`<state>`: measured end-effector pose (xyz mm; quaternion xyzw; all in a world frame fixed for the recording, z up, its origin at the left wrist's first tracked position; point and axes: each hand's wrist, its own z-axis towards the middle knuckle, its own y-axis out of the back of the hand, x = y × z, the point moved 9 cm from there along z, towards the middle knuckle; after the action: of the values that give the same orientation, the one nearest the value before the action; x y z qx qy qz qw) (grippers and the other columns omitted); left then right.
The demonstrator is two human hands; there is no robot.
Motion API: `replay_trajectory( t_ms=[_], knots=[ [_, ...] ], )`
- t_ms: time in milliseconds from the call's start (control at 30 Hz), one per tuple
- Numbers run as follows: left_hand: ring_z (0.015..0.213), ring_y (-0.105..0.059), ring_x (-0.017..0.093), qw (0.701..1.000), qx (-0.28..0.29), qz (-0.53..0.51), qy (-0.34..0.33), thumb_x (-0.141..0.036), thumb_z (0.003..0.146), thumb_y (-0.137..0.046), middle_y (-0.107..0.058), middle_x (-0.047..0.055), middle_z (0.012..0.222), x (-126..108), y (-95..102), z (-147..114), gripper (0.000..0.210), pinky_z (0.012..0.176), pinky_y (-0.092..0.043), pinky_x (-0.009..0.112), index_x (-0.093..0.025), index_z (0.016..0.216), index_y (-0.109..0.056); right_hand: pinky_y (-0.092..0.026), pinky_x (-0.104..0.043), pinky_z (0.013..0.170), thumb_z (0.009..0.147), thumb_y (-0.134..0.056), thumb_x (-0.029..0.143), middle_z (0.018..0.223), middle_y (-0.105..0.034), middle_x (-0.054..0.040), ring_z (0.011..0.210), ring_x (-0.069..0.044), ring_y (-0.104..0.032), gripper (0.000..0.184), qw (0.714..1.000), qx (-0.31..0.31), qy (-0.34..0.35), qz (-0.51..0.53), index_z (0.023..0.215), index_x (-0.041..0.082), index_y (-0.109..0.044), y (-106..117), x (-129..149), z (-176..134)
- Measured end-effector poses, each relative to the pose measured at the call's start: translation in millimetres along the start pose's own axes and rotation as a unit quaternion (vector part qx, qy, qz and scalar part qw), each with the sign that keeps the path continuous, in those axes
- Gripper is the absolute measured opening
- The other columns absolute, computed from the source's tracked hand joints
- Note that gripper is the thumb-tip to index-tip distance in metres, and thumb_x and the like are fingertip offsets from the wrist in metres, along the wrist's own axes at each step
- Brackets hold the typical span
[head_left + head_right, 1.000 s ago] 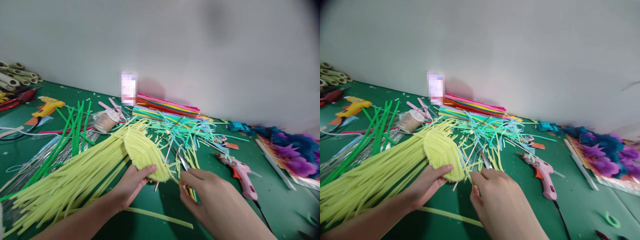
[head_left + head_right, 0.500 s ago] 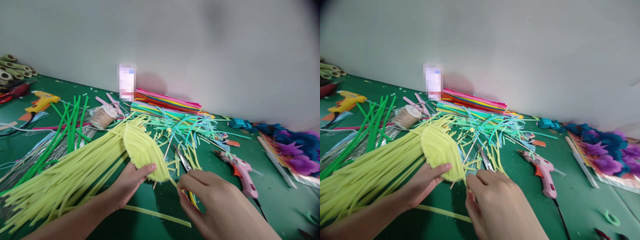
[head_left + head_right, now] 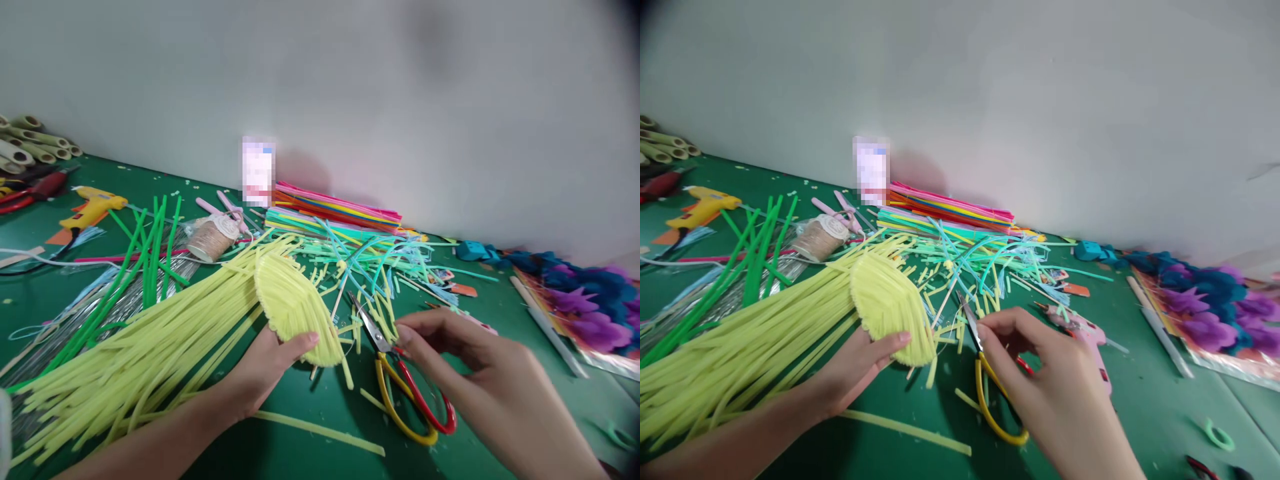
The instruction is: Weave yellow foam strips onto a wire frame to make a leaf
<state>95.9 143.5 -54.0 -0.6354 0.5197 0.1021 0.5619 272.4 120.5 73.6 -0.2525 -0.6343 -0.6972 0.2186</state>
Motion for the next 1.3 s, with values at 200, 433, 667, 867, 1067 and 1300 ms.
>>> replay_trajectory(
  t_ms=[200,433,667,867,1067,1300],
  knots=[
    [0.111,-0.060,0.026,0.999,0.012,-0.036,-0.008,-0.021,0.077,-0.071,-0.067,0.010,0.117,-3,-2.9,-1,0.053,0.099,-0.042,0.039,-0.021,0.128,-0.056,-0.058,-0.034,0.070,0.070,-0.075,0.043,0.085,-0.074,-0.0076,0.079,-0.023,-0.070,0.037,0.903,0.148,-0.194,0.353,0.099,0.020,-0.071,-84,-39,-23],
    [0.108,-0.060,0.025,0.999,0.036,-0.009,-0.031,-0.021,0.081,-0.068,-0.067,0.009,0.116,-9,-7.0,-3,0.048,0.095,-0.045,0.037,-0.022,0.127,-0.056,-0.053,-0.024,0.069,0.067,-0.081,0.037,0.075,-0.072,-0.0040,0.066,-0.013,-0.064,0.032,0.838,0.103,-0.225,0.486,0.091,0.017,-0.075,-110,-37,-28],
    [0.103,-0.062,0.025,0.999,0.036,0.013,-0.032,-0.024,0.081,-0.067,-0.068,0.010,0.111,-8,-6.4,-1,0.045,0.092,-0.046,0.038,-0.020,0.125,-0.058,-0.053,-0.027,0.071,0.064,-0.083,0.037,0.073,-0.072,-0.0048,0.068,-0.016,-0.064,0.033,0.832,0.082,-0.215,0.504,0.090,0.019,-0.076,-115,-39,-30],
    [0.098,-0.062,0.023,0.998,0.036,0.037,-0.047,-0.023,0.082,-0.066,-0.068,0.010,0.110,-6,-3.5,1,0.045,0.092,-0.045,0.038,-0.019,0.126,-0.058,-0.054,-0.029,0.068,0.066,-0.081,0.037,0.072,-0.072,-0.0054,0.065,-0.016,-0.064,0.031,0.850,0.053,-0.203,0.483,0.089,0.017,-0.076,-114,-45,-31],
    [0.101,-0.061,0.024,0.997,0.032,0.044,-0.055,-0.024,0.081,-0.067,-0.067,0.010,0.112,-8,-3.9,1,0.046,0.096,-0.044,0.039,-0.019,0.126,-0.058,-0.052,-0.027,0.067,0.069,-0.079,0.037,0.072,-0.073,-0.0047,0.066,-0.017,-0.064,0.025,0.863,0.007,-0.200,0.463,0.086,0.019,-0.076,-111,-42,-33],
    [0.108,-0.059,0.025,0.996,0.030,0.055,-0.062,-0.024,0.080,-0.068,-0.067,0.009,0.114,-10,-4.5,0,0.041,0.098,-0.043,0.040,-0.021,0.121,-0.061,-0.051,-0.028,0.066,0.070,-0.077,0.041,0.068,-0.071,-0.0042,0.065,-0.017,-0.063,0.027,0.860,-0.036,-0.217,0.460,0.082,0.017,-0.074,-110,-39,-37]
  ],
)
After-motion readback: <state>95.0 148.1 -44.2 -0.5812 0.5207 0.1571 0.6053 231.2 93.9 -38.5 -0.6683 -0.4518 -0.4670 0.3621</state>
